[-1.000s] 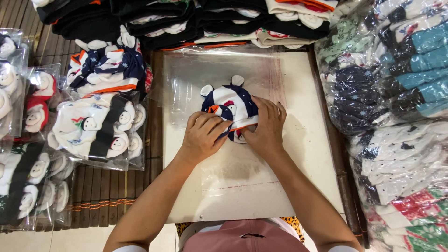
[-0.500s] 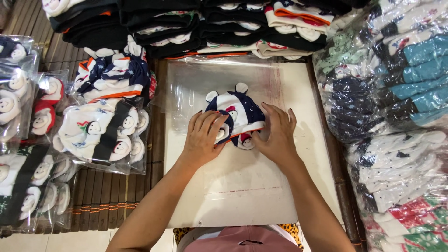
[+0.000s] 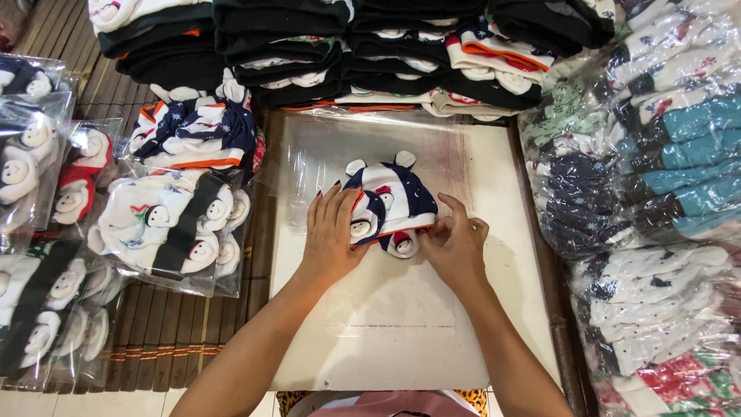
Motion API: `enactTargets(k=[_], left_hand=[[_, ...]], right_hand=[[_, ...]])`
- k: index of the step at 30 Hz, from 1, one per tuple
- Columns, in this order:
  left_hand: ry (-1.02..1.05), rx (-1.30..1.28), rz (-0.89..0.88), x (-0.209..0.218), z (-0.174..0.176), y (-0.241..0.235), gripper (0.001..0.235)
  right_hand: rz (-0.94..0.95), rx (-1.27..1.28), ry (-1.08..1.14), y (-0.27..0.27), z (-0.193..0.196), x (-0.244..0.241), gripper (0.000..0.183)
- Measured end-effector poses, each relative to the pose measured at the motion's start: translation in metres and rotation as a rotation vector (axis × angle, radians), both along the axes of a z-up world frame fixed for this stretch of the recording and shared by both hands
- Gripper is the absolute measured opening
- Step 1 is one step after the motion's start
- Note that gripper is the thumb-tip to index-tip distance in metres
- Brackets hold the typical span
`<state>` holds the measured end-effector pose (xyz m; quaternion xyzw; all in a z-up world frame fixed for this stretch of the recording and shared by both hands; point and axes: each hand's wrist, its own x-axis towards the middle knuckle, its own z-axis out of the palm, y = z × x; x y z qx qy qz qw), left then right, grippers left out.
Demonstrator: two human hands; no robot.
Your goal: Packaging small fabric hats into clear plastic bags
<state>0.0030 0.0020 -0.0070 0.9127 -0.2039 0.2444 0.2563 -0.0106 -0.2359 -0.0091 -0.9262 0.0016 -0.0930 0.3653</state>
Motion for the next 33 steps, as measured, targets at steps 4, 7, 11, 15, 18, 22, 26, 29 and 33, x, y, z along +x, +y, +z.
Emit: enactTargets(k=[4,7,11,15,18,22,26,29,33], left_hand=[[0.041,-0.012,0.003,-0.002,0.004,-0.001,0.105],[0.044,-0.010,0.000,-0.002,0.006,-0.001,0.106],[0.045,-0.008,0.000,-0.002,0.005,0.000,0.105],[0.043,-0.012,-0.001,-0.002,0.004,0.001,0.107],[0.037,-0.016,0.006,-0.001,0.001,0.000,0.107],[0.034,-0.017,0.005,-0.004,0.003,-0.003,0.102],[0.038,0.001,0.005,-0.005,0.004,-0.005,0.103],[0.038,0.002,0.009,-0.007,0.007,-0.004,0.102],[0.031,-0.003,0.009,-0.008,0.011,-0.003,0.102]], right_hand=[[-0.032,-0.055,-0.107,0.001,0.008,-0.002,0.072],[-0.053,-0.123,-0.169,0.001,0.016,-0.002,0.068],[-0.033,-0.085,-0.114,0.002,0.011,-0.002,0.073],[-0.071,0.037,-0.097,0.003,-0.002,0.000,0.078],[-0.109,0.004,-0.336,0.011,0.011,-0.003,0.064],[-0.139,-0.084,-0.501,0.012,0.005,0.005,0.057],[-0.136,-0.155,-0.428,0.014,-0.002,0.012,0.044],[-0.112,-0.204,-0.391,0.011,-0.009,0.013,0.042],[-0.033,-0.293,-0.534,0.012,0.012,0.003,0.044]])
